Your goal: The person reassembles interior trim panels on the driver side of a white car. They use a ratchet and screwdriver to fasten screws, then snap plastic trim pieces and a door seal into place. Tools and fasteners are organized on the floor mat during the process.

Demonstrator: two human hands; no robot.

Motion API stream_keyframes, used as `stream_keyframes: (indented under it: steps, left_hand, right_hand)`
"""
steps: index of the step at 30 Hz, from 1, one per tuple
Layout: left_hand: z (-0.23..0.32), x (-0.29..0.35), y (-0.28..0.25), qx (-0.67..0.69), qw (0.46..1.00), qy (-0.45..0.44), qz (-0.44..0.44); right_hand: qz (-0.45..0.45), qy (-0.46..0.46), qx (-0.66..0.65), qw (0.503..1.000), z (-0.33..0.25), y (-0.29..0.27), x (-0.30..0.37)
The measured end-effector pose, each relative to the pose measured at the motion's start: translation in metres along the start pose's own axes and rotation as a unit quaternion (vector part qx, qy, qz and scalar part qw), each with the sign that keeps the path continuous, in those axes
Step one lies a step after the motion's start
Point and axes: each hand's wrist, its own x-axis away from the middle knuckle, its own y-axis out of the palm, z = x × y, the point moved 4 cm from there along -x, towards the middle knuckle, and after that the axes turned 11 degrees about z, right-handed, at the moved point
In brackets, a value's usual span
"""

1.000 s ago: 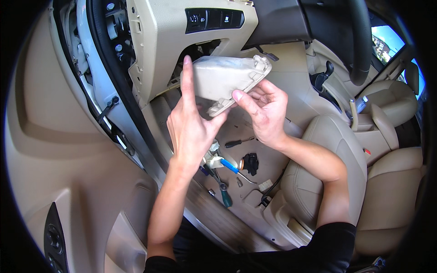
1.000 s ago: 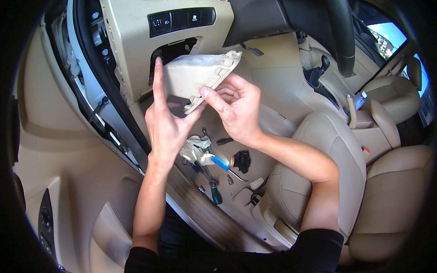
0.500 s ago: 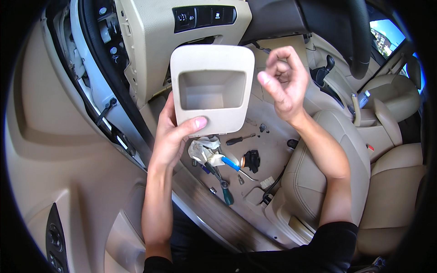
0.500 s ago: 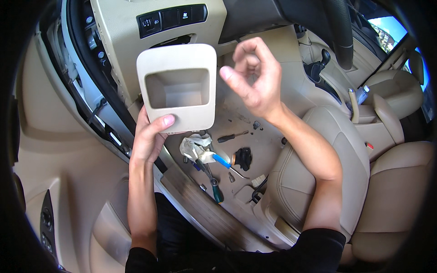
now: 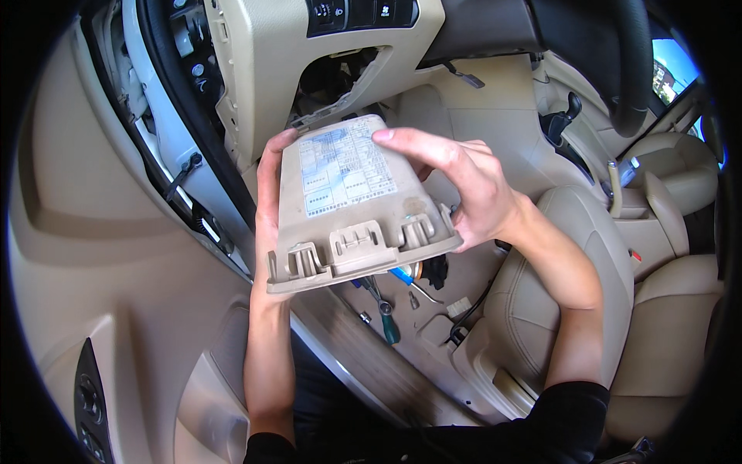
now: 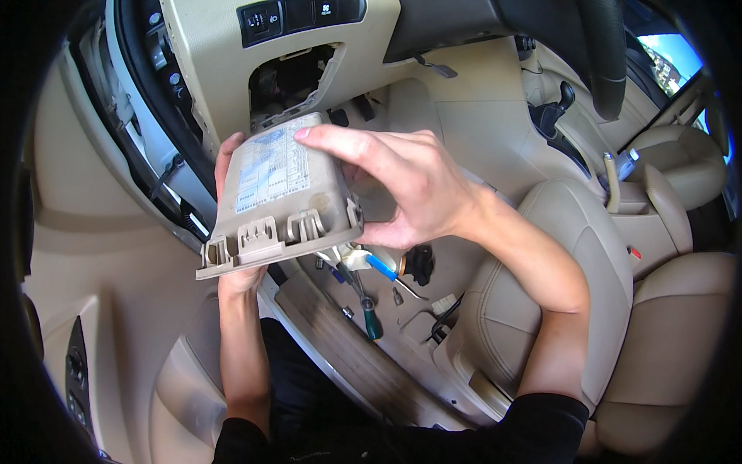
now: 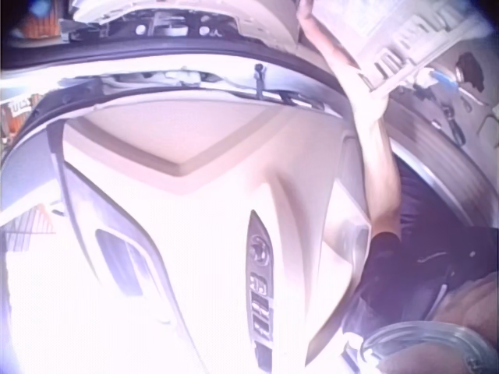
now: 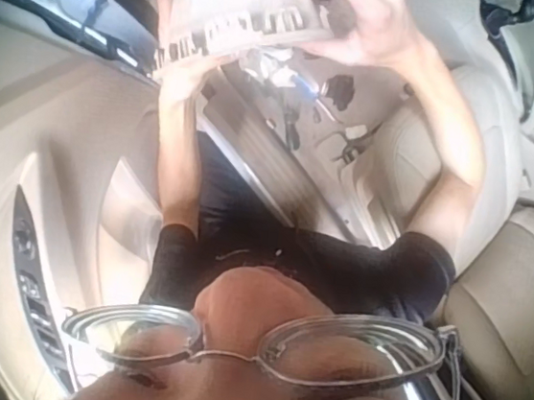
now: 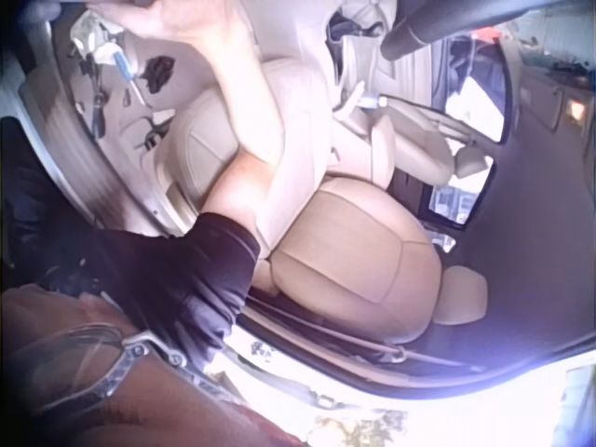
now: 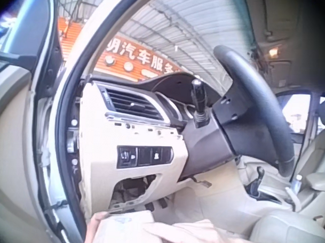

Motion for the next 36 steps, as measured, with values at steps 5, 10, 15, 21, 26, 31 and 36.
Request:
stream_keyframes:
  steps: [5, 10, 15, 21, 26, 31, 36]
  left_hand:
    - [0.006, 0.003, 0.0, -0.025, 0.999, 0.02, -0.006]
    - [0.035, 0.011, -0.002, -0.114, 0.99, 0.054, -0.057]
    - [0.073, 0.03, -0.03, -0.438, 0.895, -0.073, 0.027]
    - [0.062, 0.049, -0.015, -0.157, 0.986, -0.041, 0.047]
    - [0.051, 0.068, -0.007, -0.132, 0.973, -0.082, 0.172]
    - [0.057, 0.079, 0.01, -0.255, 0.949, 0.054, 0.178]
    - [0.07, 0.09, 0.019, -0.334, 0.917, 0.157, 0.151]
  right_hand:
    - [-0.019, 0.046, -0.014, 0.999, 0.003, 0.007, 0.001]
    - [-0.016, 0.193, -0.095, 0.976, 0.009, 0.01, 0.014]
    - [-0.031, 0.506, -0.565, 0.651, 0.011, 0.05, 0.046]
    - [-0.111, 0.629, -0.545, 0.544, 0.001, 0.061, 0.045]
    - [-0.17, 0.556, -0.084, 0.809, 0.006, 0.023, 0.019]
    - [-0.107, 0.255, -0.069, 0.958, -0.034, 0.015, -0.009]
    - [-0.09, 0.203, -0.022, 0.975, -0.048, 0.012, -0.009]
